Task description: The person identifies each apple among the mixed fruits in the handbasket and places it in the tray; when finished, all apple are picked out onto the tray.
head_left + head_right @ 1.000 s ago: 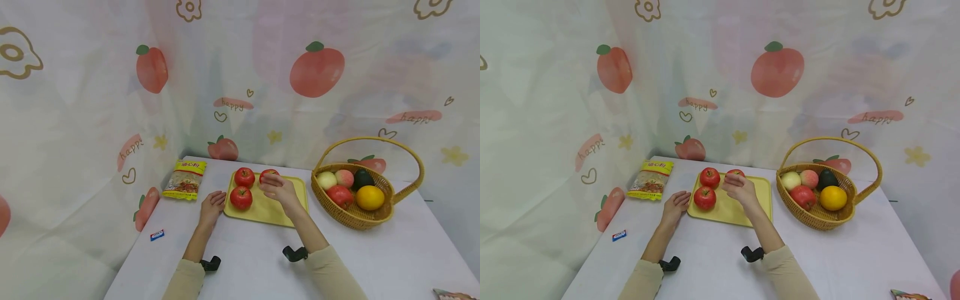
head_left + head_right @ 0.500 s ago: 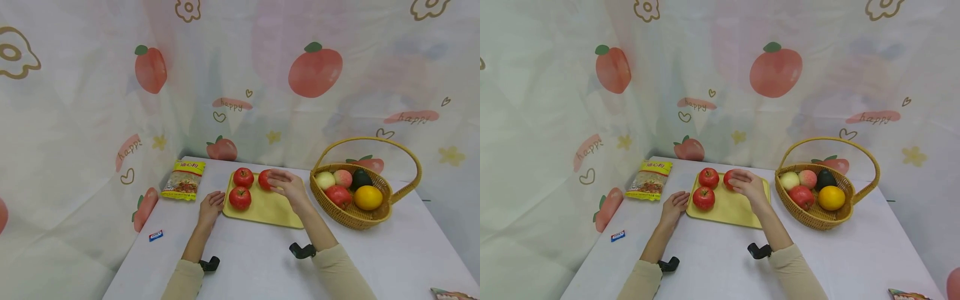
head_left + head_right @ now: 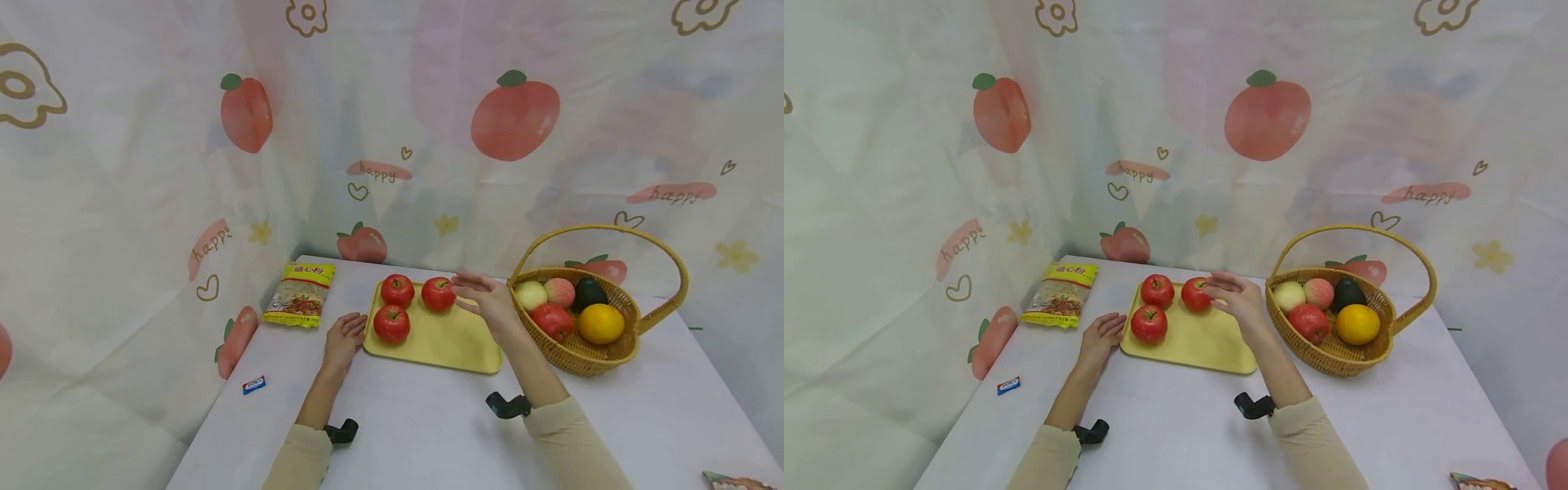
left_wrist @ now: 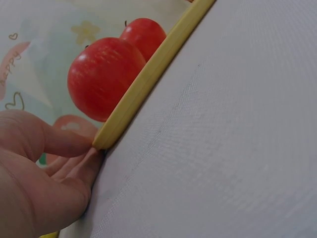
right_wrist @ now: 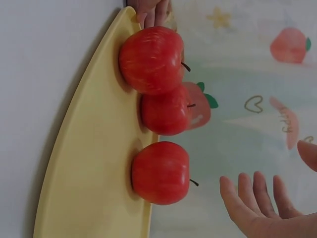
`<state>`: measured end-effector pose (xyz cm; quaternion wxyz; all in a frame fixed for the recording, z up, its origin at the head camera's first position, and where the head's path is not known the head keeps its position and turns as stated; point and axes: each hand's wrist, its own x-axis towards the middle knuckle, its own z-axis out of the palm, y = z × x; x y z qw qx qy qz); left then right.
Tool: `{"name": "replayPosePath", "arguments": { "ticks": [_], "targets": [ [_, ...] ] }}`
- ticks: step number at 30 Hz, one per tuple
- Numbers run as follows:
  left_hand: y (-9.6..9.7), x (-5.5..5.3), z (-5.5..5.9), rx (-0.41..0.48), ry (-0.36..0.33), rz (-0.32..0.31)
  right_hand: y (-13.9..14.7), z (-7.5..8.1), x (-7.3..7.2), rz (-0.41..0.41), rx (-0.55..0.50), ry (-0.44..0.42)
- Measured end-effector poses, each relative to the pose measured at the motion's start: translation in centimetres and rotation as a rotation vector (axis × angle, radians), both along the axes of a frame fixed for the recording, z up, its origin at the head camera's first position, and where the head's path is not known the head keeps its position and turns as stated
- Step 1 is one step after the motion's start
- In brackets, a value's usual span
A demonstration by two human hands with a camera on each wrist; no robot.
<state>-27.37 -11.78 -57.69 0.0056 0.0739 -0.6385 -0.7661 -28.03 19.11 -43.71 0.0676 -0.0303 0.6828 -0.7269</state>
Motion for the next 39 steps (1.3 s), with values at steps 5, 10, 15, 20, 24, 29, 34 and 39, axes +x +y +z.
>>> {"name": "replayPosePath", "arguments": {
  "ticks": [5,10,15,20,24,29,34,39],
  "targets": [
    [0.1,0.0,0.0,-0.004,0.002,0.006,1.2,0.3,-0.1,-0.012,0.019,0.012],
    [0.1,0.0,0.0,-0.012,-0.006,0.020,2.1,0.8,-0.3,-0.030,0.044,0.010],
    [0.1,-0.1,-0.1,-0.022,-0.006,0.021,2.8,1.3,-0.6,-0.051,0.013,-0.016],
    [0.0,-0.1,-0.2,-0.018,-0.006,0.012,3.6,1.6,-0.5,-0.063,0.009,-0.013],
    [0.0,-0.1,-0.3,-0.011,-0.002,-0.001,4.4,1.9,-0.5,-0.067,0.067,-0.012],
    [0.0,0.0,-0.2,-0.001,-0.005,-0.010,5.6,2.3,-0.5,-0.074,0.120,-0.032],
    [0.0,0.0,-0.2,-0.002,-0.009,-0.005,6.7,2.9,-0.5,-0.062,0.142,-0.059],
    [0.0,-0.2,-0.5,-0.012,-0.007,0.007,7.8,3.5,-0.5,-0.044,0.167,-0.081]
  ]
}}
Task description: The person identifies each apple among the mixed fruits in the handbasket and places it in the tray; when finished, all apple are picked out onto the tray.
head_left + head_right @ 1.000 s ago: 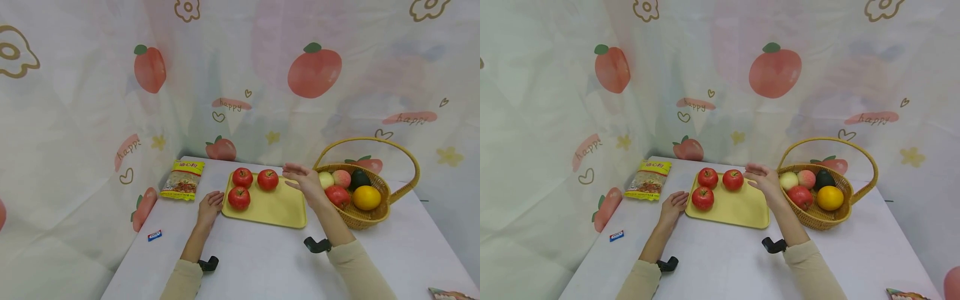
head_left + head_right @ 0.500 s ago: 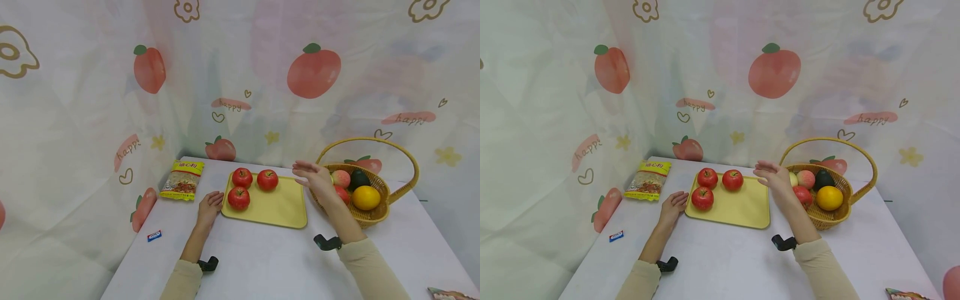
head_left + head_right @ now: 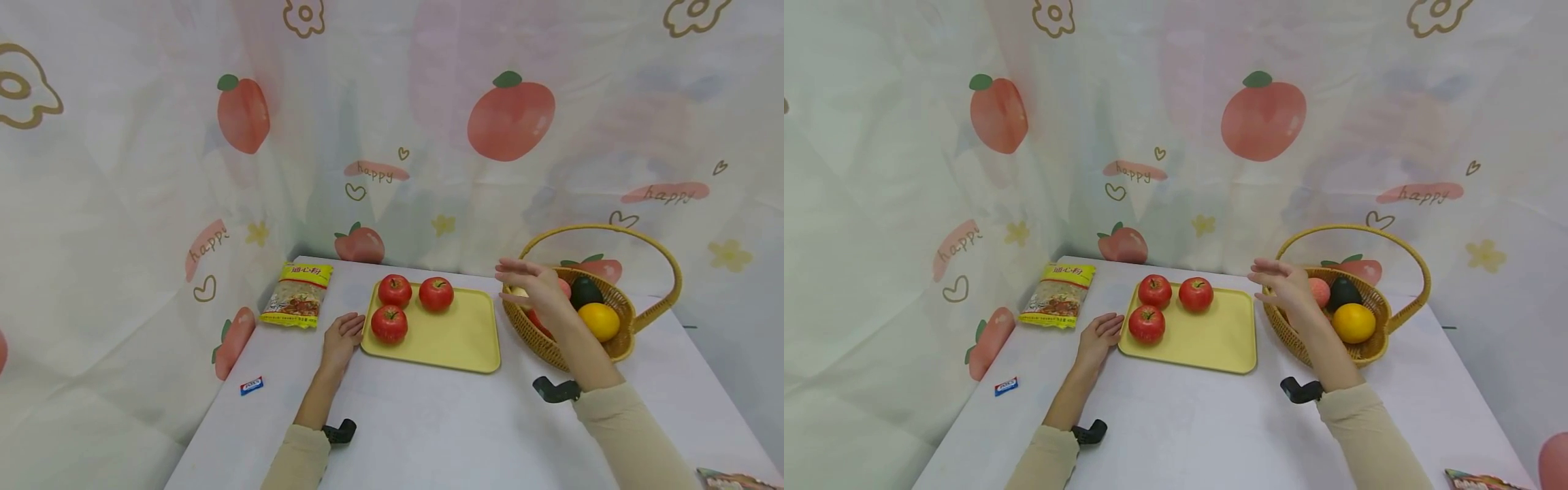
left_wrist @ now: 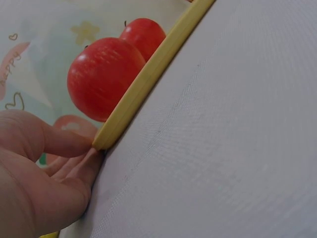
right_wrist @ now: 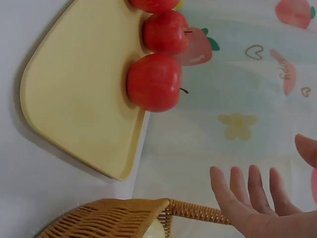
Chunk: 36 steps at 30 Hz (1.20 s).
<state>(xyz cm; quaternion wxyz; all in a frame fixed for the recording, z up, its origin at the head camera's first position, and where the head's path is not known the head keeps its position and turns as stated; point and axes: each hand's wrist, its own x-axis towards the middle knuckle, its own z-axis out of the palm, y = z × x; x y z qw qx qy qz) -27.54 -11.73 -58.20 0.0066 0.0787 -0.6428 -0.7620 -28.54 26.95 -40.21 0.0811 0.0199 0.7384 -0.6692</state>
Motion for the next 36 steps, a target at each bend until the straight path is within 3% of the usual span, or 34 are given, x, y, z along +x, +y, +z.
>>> {"name": "replayPosePath", "arguments": {
  "ticks": [9,22,29,36],
  "targets": [
    [0.1,0.0,0.1,-0.016,-0.005,0.012,2.8,0.1,-0.3,0.022,0.089,-0.008],
    [0.1,-0.1,0.3,-0.003,-0.021,0.014,6.4,1.1,-1.6,0.157,0.189,-0.025],
    [-0.1,-0.4,0.1,-0.010,-0.010,0.011,9.3,0.4,-3.0,0.182,0.269,-0.054],
    [-0.1,-0.1,0.3,-0.017,-0.013,0.003,11.8,-0.3,-3.6,0.278,0.399,-0.056]
  ]
}}
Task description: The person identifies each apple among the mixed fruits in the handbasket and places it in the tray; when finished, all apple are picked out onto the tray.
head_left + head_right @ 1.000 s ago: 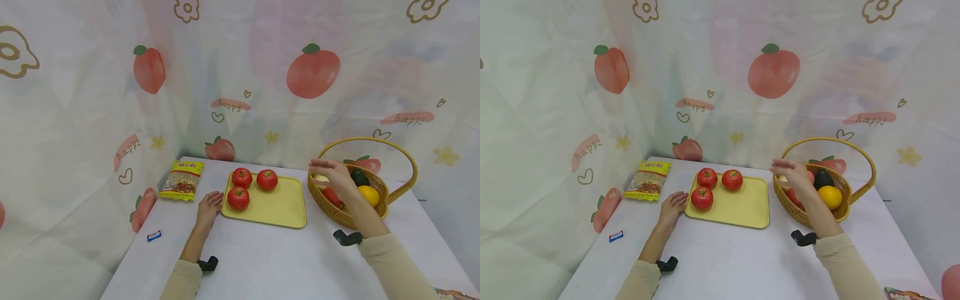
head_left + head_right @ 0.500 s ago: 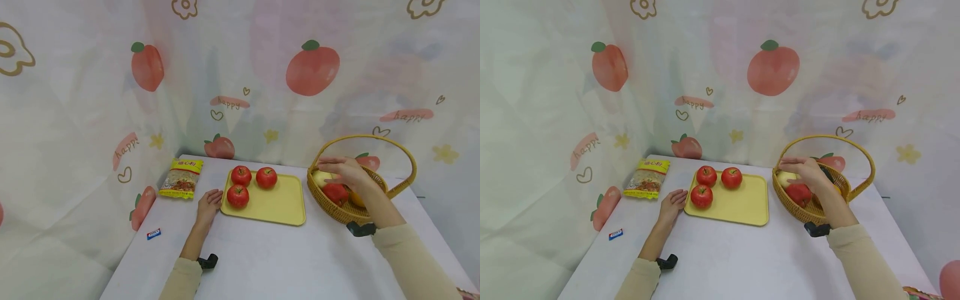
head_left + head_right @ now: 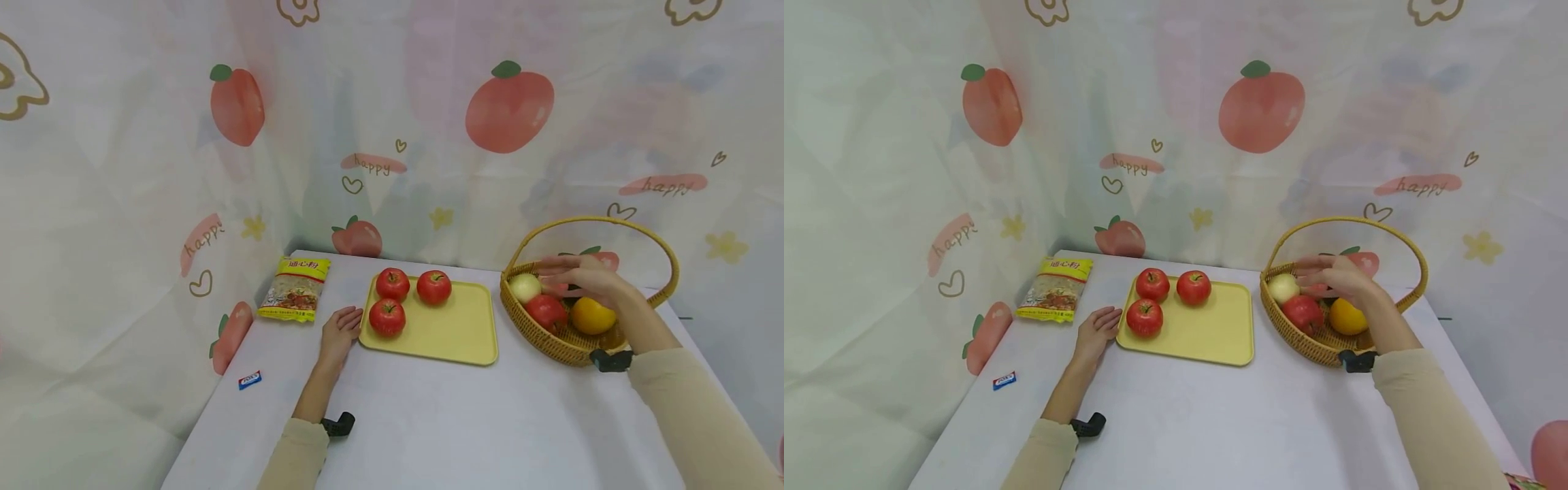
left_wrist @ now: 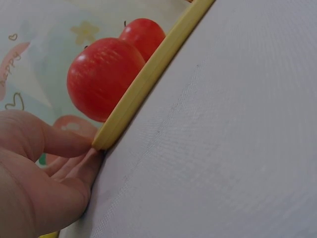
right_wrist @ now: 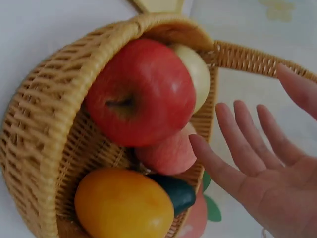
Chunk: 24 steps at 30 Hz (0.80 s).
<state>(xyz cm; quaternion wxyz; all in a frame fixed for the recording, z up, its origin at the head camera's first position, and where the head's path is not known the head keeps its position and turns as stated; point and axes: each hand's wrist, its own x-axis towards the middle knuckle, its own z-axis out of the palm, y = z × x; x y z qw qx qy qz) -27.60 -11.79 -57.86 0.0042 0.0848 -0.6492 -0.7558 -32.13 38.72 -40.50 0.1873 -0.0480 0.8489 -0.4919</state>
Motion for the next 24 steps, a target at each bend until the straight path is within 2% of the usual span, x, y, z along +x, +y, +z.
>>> {"name": "replayPosePath", "arguments": {
  "ticks": [8,13,18,24],
  "targets": [
    [-0.2,-0.1,0.0,0.018,0.014,-0.009,2.0,-1.5,-1.2,0.112,0.006,-0.102],
    [-0.1,0.0,0.0,0.017,0.006,-0.003,3.0,-2.6,-1.8,0.146,-0.016,-0.148],
    [0.0,0.1,0.0,0.011,0.005,0.000,3.9,-3.8,-1.9,0.174,-0.104,-0.153],
    [0.0,0.1,-0.2,0.044,0.051,-0.006,4.6,-4.8,-1.8,0.216,-0.235,-0.180]
  ]
}}
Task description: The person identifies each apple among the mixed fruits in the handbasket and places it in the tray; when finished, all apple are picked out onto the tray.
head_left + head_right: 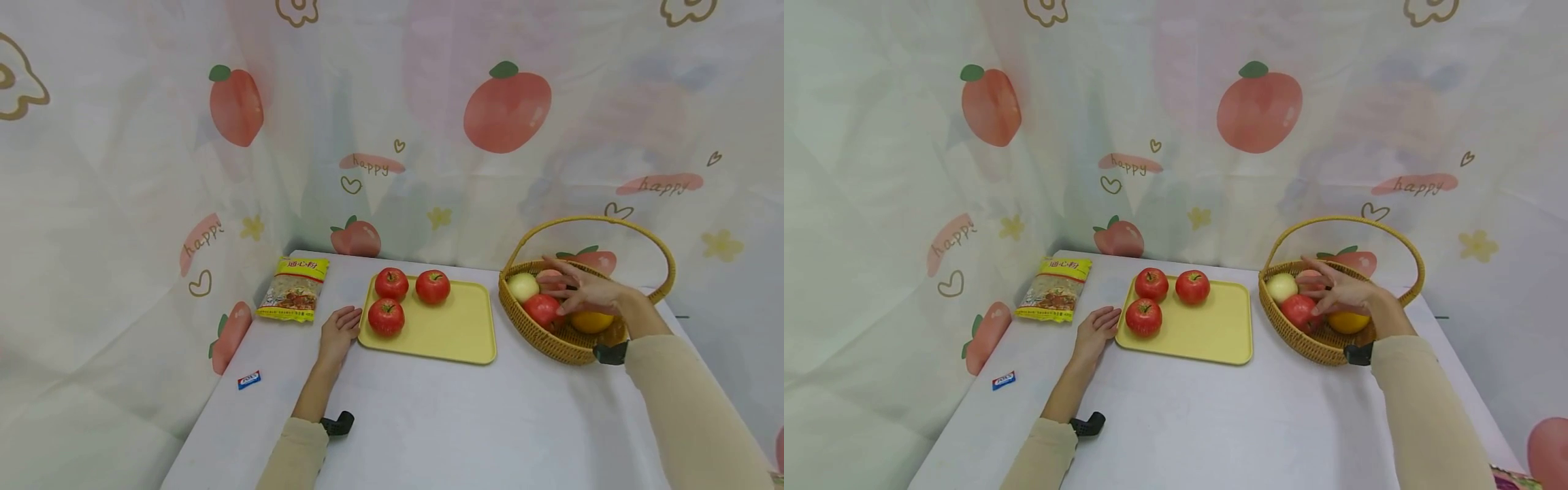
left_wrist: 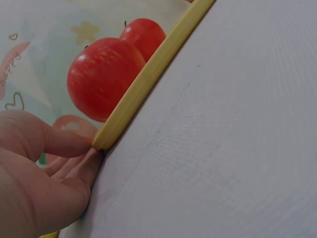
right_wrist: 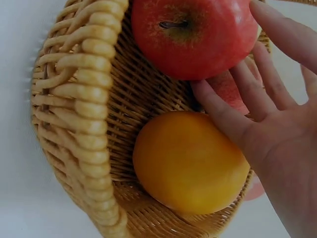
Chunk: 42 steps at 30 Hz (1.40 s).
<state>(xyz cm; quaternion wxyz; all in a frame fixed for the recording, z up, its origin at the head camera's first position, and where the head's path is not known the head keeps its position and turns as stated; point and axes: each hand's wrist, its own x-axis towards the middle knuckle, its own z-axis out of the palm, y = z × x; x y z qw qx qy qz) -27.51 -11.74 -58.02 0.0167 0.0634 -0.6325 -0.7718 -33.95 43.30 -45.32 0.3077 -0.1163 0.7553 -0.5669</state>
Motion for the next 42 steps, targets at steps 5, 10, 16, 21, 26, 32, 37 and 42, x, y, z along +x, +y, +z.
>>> {"name": "replayPosePath", "arguments": {
  "ticks": [5,10,16,21,26,32,37,42],
  "targets": [
    [-0.1,0.0,0.0,0.000,0.004,-0.002,-0.2,-0.5,0.0,0.017,-0.034,-0.026],
    [-0.2,-0.1,-0.2,0.003,-0.003,0.005,-0.9,-0.9,0.0,0.035,0.024,0.079],
    [-0.1,0.0,-0.2,0.004,-0.030,0.008,-1.3,-1.2,0.3,0.027,0.074,0.136],
    [0.1,0.0,-0.1,0.008,-0.014,-0.001,-1.1,-1.1,0.5,0.031,0.093,0.162],
    [0.0,-0.1,-0.1,0.007,-0.010,-0.007,-0.8,-1.0,0.9,0.014,0.127,0.176],
    [-0.1,-0.1,0.0,0.015,-0.009,-0.010,-0.5,-0.9,1.3,-0.025,0.162,0.185],
    [-0.1,-0.1,0.0,0.006,-0.009,-0.002,-0.5,-0.6,1.3,-0.030,0.130,0.212],
    [-0.1,-0.2,-0.3,-0.007,-0.022,0.007,-0.1,-0.2,1.4,-0.069,0.131,0.185]
  ]
}}
